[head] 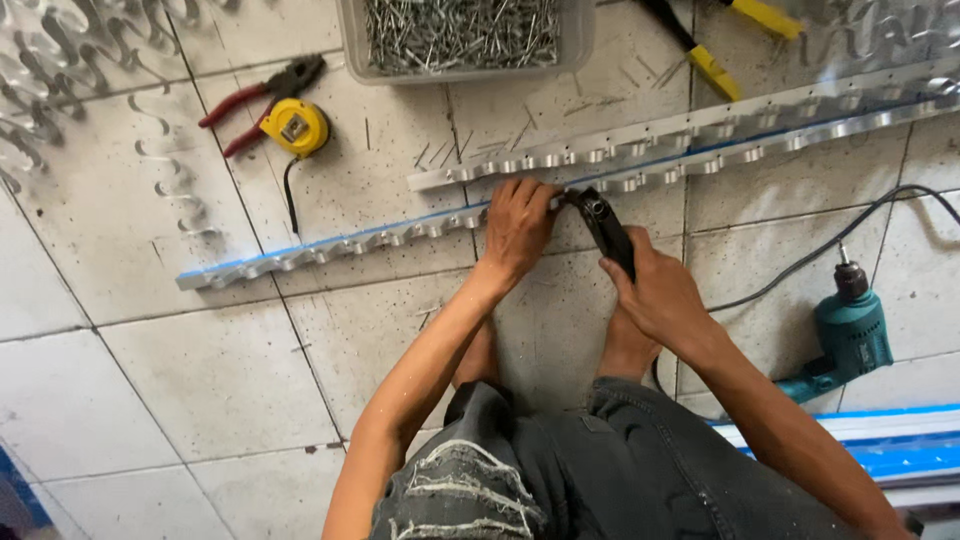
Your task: The person sits on a tiled floor and uses a hammer to drive nails into a long metal frame. They repeatedly pick up nails from a nearby container and secure them into the frame's pre-drilled holes.
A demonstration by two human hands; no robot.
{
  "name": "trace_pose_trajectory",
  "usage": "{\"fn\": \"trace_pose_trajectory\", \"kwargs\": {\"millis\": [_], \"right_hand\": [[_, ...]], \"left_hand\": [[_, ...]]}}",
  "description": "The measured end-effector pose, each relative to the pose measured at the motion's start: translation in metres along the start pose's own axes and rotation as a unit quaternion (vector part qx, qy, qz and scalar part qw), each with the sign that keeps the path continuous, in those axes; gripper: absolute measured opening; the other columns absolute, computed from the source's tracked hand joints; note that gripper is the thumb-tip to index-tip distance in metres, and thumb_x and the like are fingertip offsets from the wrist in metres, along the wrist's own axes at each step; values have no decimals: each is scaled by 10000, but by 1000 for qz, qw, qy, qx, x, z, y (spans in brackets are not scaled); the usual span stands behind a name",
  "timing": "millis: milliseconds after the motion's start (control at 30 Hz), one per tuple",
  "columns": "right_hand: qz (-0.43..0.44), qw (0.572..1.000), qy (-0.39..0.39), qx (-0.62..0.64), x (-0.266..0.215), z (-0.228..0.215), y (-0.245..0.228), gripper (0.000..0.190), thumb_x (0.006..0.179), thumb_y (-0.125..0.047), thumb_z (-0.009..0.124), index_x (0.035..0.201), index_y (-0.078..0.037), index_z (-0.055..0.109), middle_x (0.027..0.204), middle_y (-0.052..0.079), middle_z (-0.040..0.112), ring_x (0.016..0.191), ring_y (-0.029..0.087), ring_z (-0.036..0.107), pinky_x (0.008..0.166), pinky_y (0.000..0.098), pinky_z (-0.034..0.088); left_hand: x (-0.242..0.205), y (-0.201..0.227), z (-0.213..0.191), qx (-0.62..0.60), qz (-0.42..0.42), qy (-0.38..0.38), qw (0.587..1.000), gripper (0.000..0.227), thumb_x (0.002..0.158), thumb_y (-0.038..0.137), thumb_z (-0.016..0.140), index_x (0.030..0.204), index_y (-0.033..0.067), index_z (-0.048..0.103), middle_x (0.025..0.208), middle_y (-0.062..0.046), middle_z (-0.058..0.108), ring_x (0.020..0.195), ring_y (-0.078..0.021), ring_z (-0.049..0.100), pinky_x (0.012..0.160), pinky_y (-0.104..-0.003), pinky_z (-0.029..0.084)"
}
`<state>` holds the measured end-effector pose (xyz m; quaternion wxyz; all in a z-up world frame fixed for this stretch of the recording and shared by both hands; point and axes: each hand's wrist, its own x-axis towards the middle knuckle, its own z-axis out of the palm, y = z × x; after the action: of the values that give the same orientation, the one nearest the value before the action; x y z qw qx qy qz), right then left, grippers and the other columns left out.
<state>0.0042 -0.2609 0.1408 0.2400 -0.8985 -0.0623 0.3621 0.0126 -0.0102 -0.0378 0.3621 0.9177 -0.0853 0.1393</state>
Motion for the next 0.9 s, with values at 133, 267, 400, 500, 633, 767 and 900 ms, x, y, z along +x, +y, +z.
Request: {"fn": "trace_pose_trajectory", "kwargs": {"millis": [133,267,400,500,633,767,900], "right_hand": [[-10,998,-14,-56,5,-9,-3,506,1300,-456,609,1642,-86,568,1151,396,873,976,653,889,747,755,692],[-44,977,-62,-198,35,-20,10,646,1217,-391,629,1798,-157,472,1200,348,883,1018,644,904,809,794,695],[-57,981,-75,-170,23,-43,-52,772,1253,-295,591,1942,-125,287,1236,376,864,1058,656,902,869,821,690],[22,993,-113,-30,11,-30,-80,1004,1230,-212,627,1994,-116,-17,1386,486,815,1151,729,862,963,856,671],[-15,997,-77,-8,9,-3,-67,1195,1143,-75,592,2021,-91,-219,1477,526,745,1043,707,862,843,779,666],[58,982,-119,133,-12,-32,-69,1394,1059,-183,808,1999,-60,-214,1318,517,778,1044,712,836,840,744,642],[170,967,-131,138,-6,48,31,859,923,-619,1013,1577,-92,835,1370,316,925,1315,572,868,1118,672,698]], "left_hand": [[3,-4,4,5,6,6,1000,350,929,110,1060,1208,184,864,1013,-56,728,993,-376,790,887,-491,643],[5,-2,-12,-5,-1,-6,1000,444,878,60,1092,1257,141,874,1035,-92,743,980,-403,792,895,-510,668],[-21,15,-46,-18,4,26,999,404,1041,139,1019,1410,101,860,1178,-123,796,1138,-395,822,980,-505,661],[-56,55,-70,-54,-48,83,994,425,1115,388,977,1477,179,899,1327,-96,829,1276,-325,828,1112,-467,640],[-39,83,-5,-469,-421,-56,775,551,1337,452,648,1570,-19,814,1424,-324,862,1378,-468,831,1150,-574,689],[3,124,15,-625,-510,115,579,676,1385,634,499,1063,100,761,768,-127,815,753,-260,850,767,-372,689],[-2,118,22,-625,-515,107,576,736,1346,733,502,1056,106,754,774,-150,833,755,-269,865,762,-400,706]]}}
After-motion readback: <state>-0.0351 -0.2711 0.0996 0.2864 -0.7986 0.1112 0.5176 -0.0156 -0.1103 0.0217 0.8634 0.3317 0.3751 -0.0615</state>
